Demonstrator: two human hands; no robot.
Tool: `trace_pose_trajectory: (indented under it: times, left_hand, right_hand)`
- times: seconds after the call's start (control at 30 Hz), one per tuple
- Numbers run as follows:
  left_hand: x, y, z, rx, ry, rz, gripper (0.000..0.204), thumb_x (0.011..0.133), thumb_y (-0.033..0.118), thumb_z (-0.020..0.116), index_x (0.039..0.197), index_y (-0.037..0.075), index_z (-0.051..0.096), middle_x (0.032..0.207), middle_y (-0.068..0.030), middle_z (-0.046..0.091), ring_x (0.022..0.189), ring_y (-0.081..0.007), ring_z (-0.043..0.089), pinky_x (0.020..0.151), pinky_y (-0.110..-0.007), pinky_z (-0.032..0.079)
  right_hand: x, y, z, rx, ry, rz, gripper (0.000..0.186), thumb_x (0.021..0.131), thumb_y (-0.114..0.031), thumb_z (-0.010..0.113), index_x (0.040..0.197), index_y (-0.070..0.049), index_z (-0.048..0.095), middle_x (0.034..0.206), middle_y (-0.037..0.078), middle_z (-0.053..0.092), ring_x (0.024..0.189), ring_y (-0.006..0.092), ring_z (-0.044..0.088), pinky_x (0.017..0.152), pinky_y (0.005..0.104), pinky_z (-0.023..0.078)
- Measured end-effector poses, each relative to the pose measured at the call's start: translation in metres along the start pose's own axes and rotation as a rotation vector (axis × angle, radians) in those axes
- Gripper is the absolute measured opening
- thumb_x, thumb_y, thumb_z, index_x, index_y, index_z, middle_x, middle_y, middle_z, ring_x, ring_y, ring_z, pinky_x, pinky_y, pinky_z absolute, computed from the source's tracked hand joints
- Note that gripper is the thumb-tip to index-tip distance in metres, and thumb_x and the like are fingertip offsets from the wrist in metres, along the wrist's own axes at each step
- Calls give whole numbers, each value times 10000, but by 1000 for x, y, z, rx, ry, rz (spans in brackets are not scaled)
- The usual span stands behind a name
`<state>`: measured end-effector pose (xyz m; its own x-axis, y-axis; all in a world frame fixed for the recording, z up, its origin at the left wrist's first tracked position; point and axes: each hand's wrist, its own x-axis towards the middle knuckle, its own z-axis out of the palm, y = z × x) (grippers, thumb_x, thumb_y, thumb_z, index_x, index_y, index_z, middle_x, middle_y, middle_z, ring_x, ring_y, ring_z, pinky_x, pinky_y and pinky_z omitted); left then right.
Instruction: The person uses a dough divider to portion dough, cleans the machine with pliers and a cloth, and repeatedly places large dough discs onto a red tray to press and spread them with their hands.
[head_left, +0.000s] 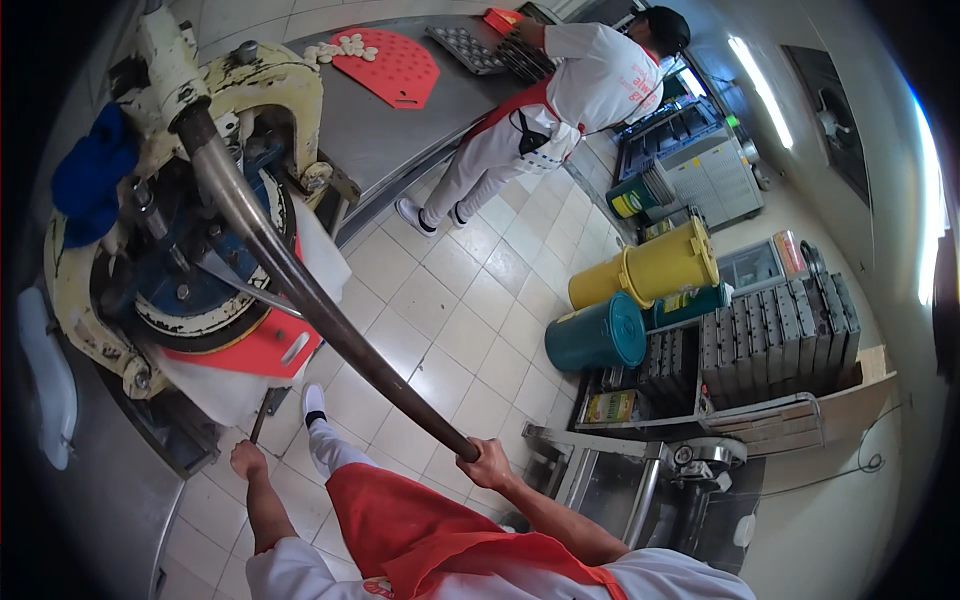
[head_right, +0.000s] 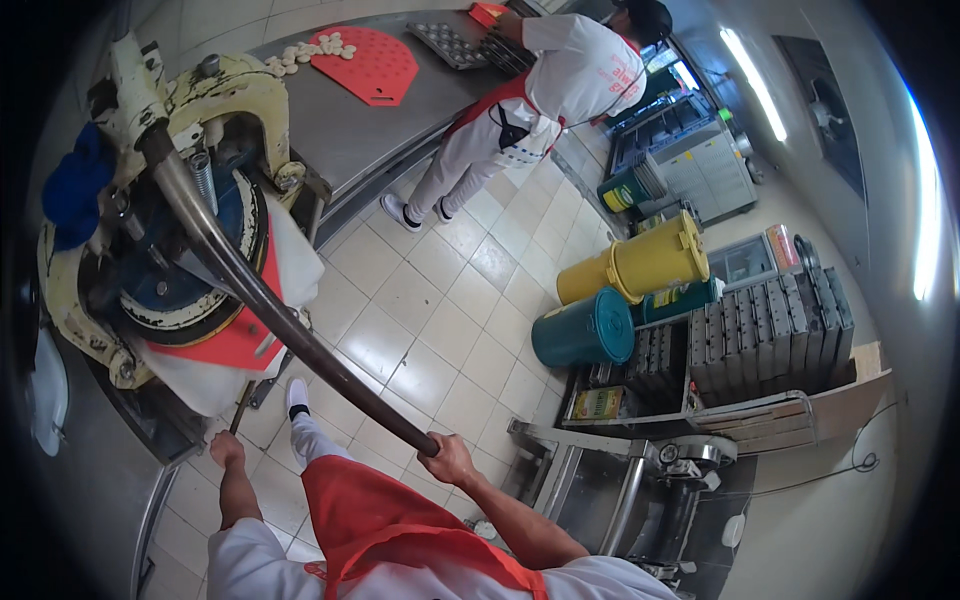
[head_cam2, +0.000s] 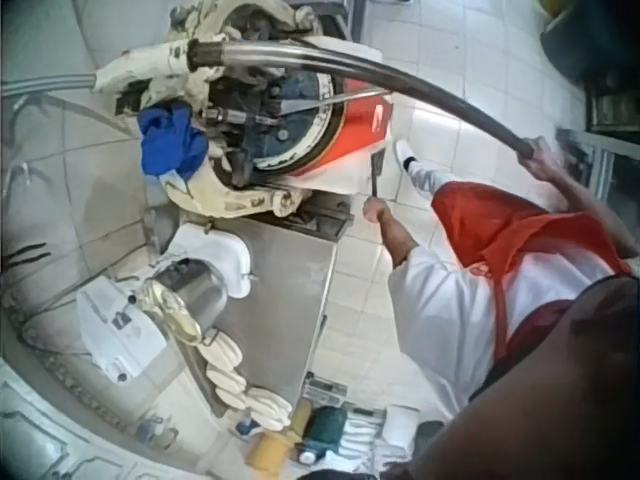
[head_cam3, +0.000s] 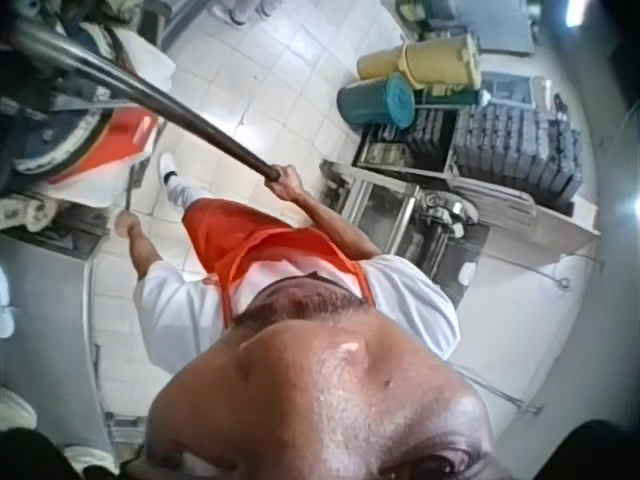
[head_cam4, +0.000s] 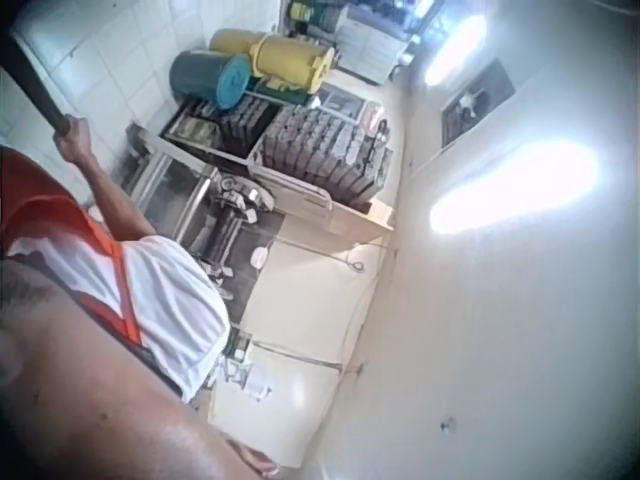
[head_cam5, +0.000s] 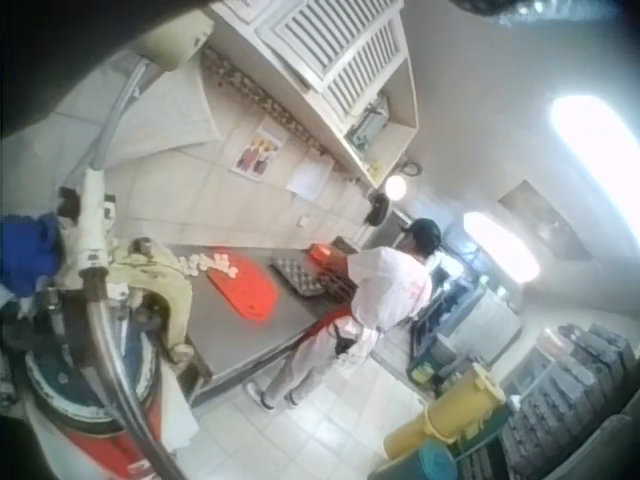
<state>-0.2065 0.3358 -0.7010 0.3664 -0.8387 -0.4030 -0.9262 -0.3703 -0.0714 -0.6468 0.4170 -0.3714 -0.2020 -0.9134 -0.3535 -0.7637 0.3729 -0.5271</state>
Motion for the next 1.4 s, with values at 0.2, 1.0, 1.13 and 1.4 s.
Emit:
trace_pose_trajectory:
  times: [0.2, 1.0, 1.13, 1.4]
  left_hand:
    - [4, -4, 8, -18, -10, -7, 160, 877, 95, 593, 861, 101, 753, 918, -92, 738, 856, -256, 732, 709, -360, 599]
    - [-1, 3, 6, -32, -73, -38, 144, 869, 109, 605, 886, 102, 748, 952, -96, 731, 890, -255, 722, 740, -364, 593]
    - [-5, -6, 16, -35, 50, 1, 150, 878, 133, 595, 858, 122, 743, 948, -79, 732, 881, -246, 720, 730, -358, 588]
    - [5, -6, 5, -9, -69, -71, 204, 910, 124, 554, 894, 128, 758, 951, -73, 743, 894, -238, 729, 740, -348, 593]
  right_hand:
    - [-3, -1, -5, -18, -14, 19, 215, 772, -220, 671, 756, -12, 619, 603, 198, 575, 546, 358, 590, 582, 418, 481]
    - [-14, 1, -15, -60, 32, 16, 253, 772, -256, 694, 769, -11, 628, 599, 199, 587, 544, 362, 602, 569, 415, 485]
    - [-12, -7, -18, -94, 62, -37, 264, 775, -253, 701, 757, -4, 618, 575, 183, 566, 503, 298, 580, 558, 399, 477]
    - [-24, -18, -13, -69, 48, 81, 231, 766, -199, 700, 712, 8, 614, 536, 161, 542, 461, 198, 535, 534, 362, 476]
